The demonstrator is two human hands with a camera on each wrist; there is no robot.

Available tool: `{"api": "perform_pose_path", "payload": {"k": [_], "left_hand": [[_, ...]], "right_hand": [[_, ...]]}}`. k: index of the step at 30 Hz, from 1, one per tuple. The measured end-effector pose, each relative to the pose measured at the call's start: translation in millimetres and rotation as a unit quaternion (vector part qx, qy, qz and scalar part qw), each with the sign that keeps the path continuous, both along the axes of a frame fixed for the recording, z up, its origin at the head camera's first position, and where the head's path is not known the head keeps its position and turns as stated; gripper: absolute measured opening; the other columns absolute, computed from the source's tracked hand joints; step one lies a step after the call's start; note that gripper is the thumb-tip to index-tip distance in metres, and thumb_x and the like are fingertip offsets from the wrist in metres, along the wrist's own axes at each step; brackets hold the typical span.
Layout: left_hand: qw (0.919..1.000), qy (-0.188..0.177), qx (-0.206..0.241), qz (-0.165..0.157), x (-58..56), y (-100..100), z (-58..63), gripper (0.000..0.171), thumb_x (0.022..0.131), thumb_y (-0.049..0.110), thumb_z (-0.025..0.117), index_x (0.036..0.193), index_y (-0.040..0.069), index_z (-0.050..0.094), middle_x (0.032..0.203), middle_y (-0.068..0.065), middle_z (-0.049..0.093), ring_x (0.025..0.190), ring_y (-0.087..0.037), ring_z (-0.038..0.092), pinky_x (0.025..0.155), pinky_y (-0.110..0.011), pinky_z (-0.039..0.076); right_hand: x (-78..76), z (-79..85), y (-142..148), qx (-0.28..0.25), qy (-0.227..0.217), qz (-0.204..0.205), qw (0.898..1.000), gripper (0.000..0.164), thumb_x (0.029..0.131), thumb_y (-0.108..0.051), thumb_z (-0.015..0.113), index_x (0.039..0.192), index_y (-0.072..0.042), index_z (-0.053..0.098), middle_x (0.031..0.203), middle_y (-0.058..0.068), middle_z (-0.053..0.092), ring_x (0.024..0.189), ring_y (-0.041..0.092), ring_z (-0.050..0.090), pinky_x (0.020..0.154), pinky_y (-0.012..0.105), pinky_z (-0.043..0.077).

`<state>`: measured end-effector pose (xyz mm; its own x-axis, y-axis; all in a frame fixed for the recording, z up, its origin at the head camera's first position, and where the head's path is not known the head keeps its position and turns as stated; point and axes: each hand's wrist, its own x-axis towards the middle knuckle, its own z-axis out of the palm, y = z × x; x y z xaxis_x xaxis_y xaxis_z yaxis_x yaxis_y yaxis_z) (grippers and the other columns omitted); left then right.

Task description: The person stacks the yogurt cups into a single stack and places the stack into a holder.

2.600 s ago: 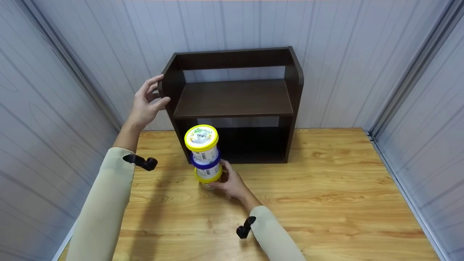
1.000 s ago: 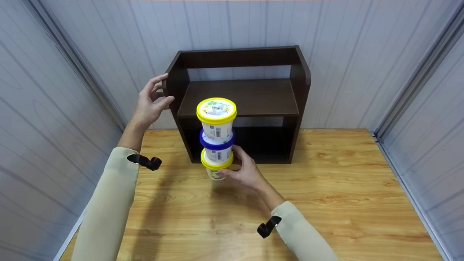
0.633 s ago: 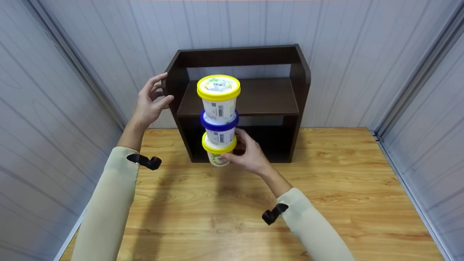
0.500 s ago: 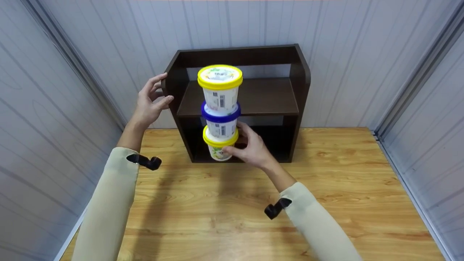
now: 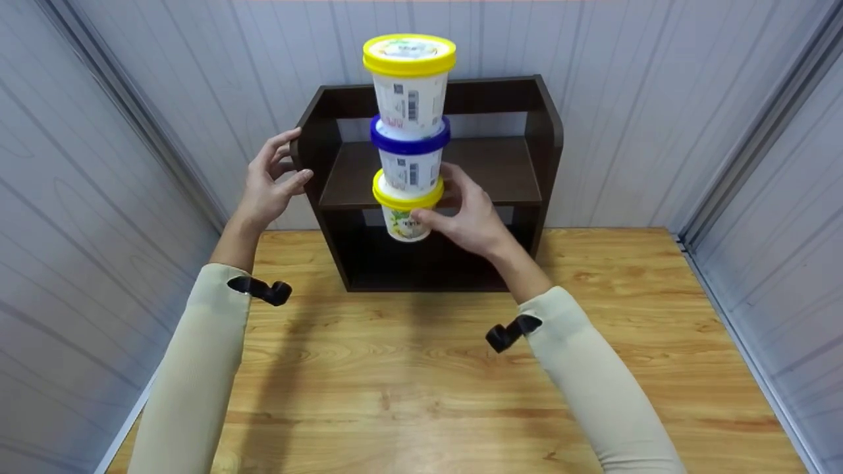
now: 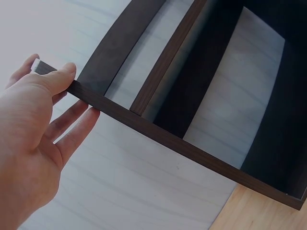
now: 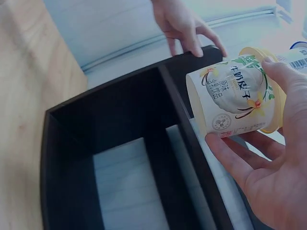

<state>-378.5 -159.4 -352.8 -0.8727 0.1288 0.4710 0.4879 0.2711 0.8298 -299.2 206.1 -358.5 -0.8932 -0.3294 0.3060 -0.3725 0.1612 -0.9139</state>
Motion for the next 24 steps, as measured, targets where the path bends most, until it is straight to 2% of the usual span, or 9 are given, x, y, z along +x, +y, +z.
{"api": "perform_pose_path", "payload": {"k": [3,7,14,18,24], "left_hand": [[1.0000,-0.001,-0.002,0.003,0.3,0,-0.1,0.063,0.107,0.000,0.073,0.165,0.019,0.056,0.160,-0.016,0.062,0.138,-0.035,0.070,0.099,-0.050,0.070],[1.0000,-0.001,-0.004,0.005,0.5,1,-0.4,0.063,0.107,0.000,0.073,0.165,0.020,0.056,0.160,-0.016,0.062,0.138,-0.035,0.070,0.099,-0.051,0.070],[1.0000,0.000,-0.006,0.002,-0.5,1,-1.2,0.063,0.107,0.001,0.073,0.165,0.020,0.056,0.158,-0.017,0.063,0.139,-0.037,0.070,0.098,-0.048,0.070],[1.0000,0.004,-0.006,0.002,-0.2,0,-1.9,0.064,0.107,0.000,0.074,0.165,0.019,0.055,0.157,-0.018,0.063,0.138,-0.037,0.071,0.098,-0.051,0.071],[0.9999,0.007,-0.009,0.005,0.8,-1,-2.0,0.064,0.107,0.000,0.074,0.165,0.018,0.055,0.159,-0.018,0.062,0.139,-0.038,0.071,0.098,-0.053,0.070]], "right_hand": [[-5.7,7.4,0,0.001,0.006,-0.004,1.000,0.076,0.103,-0.004,0.078,0.169,-0.010,0.041,0.159,0.019,0.063,0.130,0.018,0.073,0.097,0.030,0.070],[-13.8,10.8,-1,0.011,0.017,-0.012,1.000,0.076,0.103,-0.007,0.079,0.169,-0.009,0.041,0.161,0.019,0.063,0.133,0.017,0.071,0.103,0.024,0.065],[-30.5,6.7,-5,0.001,0.013,-0.030,0.999,0.077,0.102,-0.003,0.080,0.168,-0.005,0.041,0.159,0.022,0.064,0.130,0.019,0.071,0.098,0.025,0.066],[-38.3,3.0,-5,0.016,0.008,-0.046,0.999,0.078,0.102,-0.008,0.080,0.169,-0.003,0.040,0.161,0.023,0.063,0.129,0.021,0.070,0.097,0.022,0.065],[-46.4,2.1,-9,0.013,0.002,-0.058,0.998,0.079,0.103,-0.010,0.081,0.170,-0.004,0.039,0.159,0.024,0.063,0.128,0.025,0.070,0.091,0.023,0.066]]}}
